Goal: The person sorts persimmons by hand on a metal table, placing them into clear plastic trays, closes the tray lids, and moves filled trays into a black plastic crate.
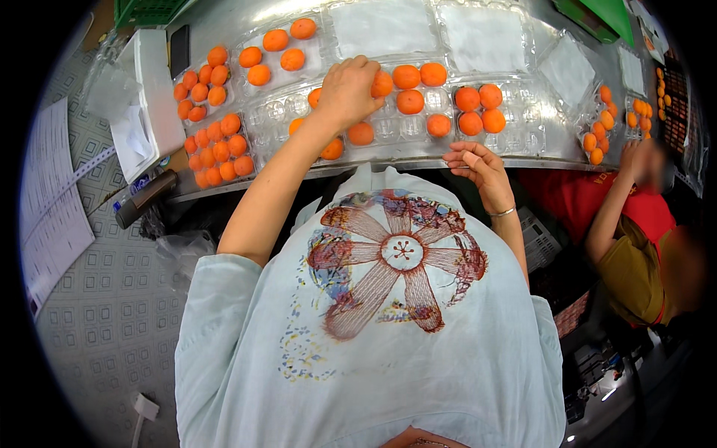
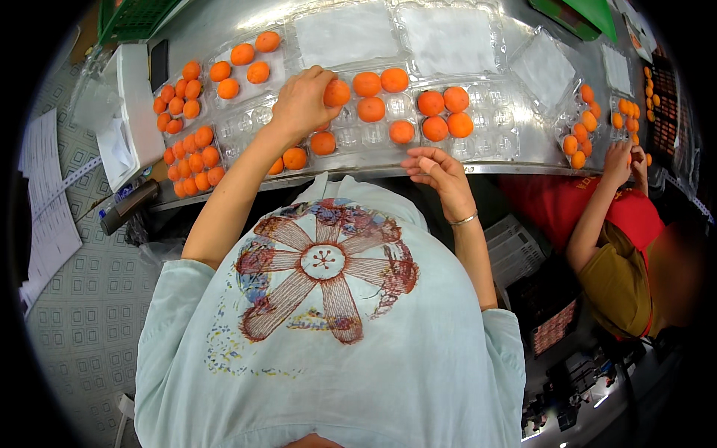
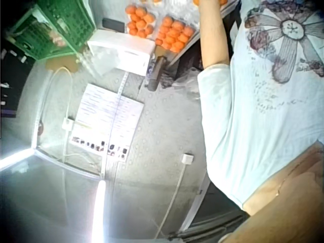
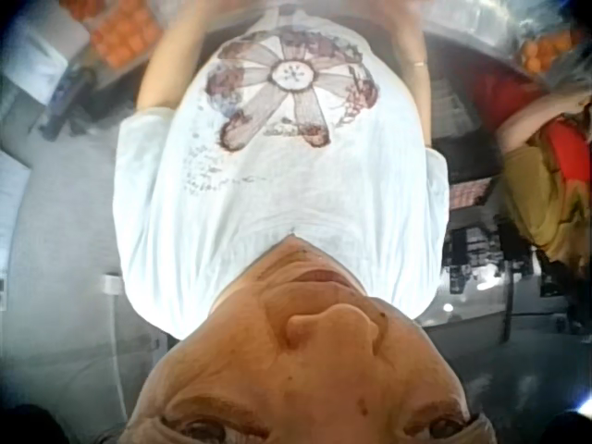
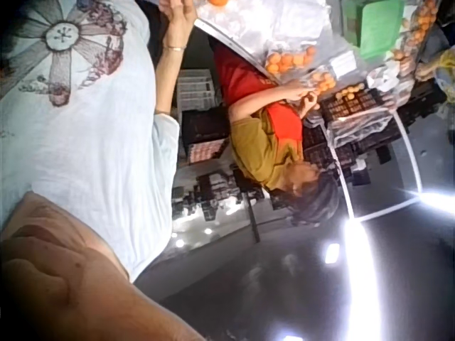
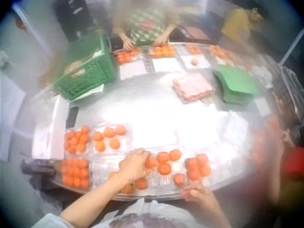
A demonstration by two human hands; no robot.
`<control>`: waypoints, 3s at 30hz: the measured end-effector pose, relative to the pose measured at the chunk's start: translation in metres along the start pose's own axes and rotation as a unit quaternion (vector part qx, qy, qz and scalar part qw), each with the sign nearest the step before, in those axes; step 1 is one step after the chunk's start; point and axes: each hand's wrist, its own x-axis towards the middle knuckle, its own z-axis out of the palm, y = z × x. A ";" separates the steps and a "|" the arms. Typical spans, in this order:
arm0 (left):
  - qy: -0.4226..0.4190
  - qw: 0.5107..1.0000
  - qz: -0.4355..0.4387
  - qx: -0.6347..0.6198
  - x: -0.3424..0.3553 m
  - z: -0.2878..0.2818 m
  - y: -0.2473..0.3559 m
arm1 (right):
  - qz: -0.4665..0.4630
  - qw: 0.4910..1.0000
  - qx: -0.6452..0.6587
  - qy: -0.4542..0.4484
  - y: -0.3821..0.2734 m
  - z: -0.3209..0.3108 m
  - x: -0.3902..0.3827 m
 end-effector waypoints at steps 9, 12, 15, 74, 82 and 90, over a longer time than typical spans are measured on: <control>0.018 0.999 0.018 0.040 0.008 0.025 -0.014 | -0.022 0.997 -0.030 0.066 0.011 -0.012 -0.009; 0.033 0.998 0.024 0.049 0.007 0.028 -0.011 | -0.064 0.988 -0.057 0.130 0.013 -0.024 -0.005; 0.033 0.997 0.015 0.075 0.006 0.030 -0.011 | -0.148 0.949 -0.175 0.217 0.018 -0.045 0.011; 0.029 0.989 -0.007 -0.142 -0.046 -0.009 0.014 | -0.029 0.999 0.020 0.025 0.022 0.046 0.008; 0.010 0.999 0.038 0.012 -0.030 0.026 0.011 | -0.169 0.919 -0.257 0.245 0.026 -0.010 0.018; 0.028 0.995 0.060 0.077 -0.027 0.038 0.014 | -0.271 0.709 -0.553 0.343 -0.009 -0.006 0.071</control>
